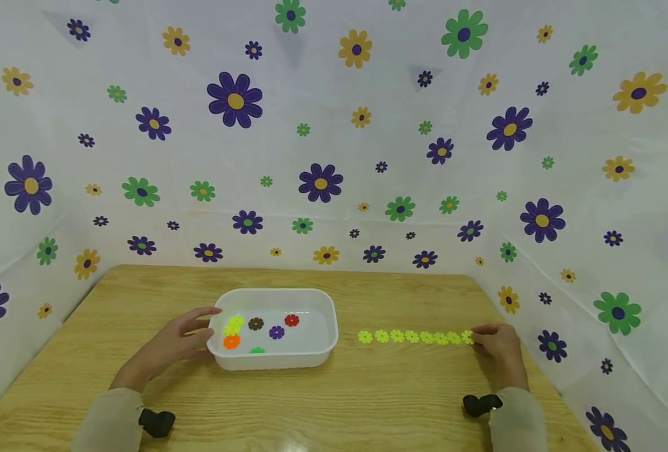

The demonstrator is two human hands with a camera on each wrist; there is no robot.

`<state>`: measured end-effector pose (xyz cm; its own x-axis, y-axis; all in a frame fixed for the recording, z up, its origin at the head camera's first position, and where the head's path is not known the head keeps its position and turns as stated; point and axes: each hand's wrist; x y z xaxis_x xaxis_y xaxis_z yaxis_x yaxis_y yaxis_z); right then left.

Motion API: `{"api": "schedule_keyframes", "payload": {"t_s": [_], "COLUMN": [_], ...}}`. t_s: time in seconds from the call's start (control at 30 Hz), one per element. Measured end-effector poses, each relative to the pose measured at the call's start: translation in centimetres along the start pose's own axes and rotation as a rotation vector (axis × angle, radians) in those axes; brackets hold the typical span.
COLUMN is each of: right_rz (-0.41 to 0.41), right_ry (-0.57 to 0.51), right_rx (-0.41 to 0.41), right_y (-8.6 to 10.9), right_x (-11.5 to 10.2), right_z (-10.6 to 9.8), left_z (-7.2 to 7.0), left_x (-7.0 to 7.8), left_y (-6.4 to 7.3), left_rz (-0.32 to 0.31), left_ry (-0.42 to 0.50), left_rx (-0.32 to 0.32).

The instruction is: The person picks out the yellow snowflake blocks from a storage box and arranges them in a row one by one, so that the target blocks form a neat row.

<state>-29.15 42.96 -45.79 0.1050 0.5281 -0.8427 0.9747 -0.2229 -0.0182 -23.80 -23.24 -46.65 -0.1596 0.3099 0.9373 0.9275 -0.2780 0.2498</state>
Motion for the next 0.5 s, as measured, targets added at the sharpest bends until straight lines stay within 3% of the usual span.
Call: {"api": "schedule_keyframes", "payload": {"t_s": [0.37, 0.5], "right_rz": [-0.009, -0.017], "right_ry": [0.024, 0.081], "right_rx": [-0.012, -0.032], "right_y": [-0.09, -0.13], "right_x": [0.08, 0.04], "right_z": [-0.15, -0.43], "left_z": [-0.06, -0.06], "left_x": [-0.35, -0.29], "left_y": [-0.12, -0.06], "left_rz": [0.022, 0.019], "left_ry": [0.001, -0.001], "left_rx": [-0.002, 0.002]}}
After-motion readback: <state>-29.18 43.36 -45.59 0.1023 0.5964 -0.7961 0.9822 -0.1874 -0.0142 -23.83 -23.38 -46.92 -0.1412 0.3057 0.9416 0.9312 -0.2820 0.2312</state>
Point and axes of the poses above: each hand's wrist, its own y-axis away from the middle knuckle, its own z-axis out of the palm, x = y × z, and after that the axes turned 10 degrees about -z, right-handed
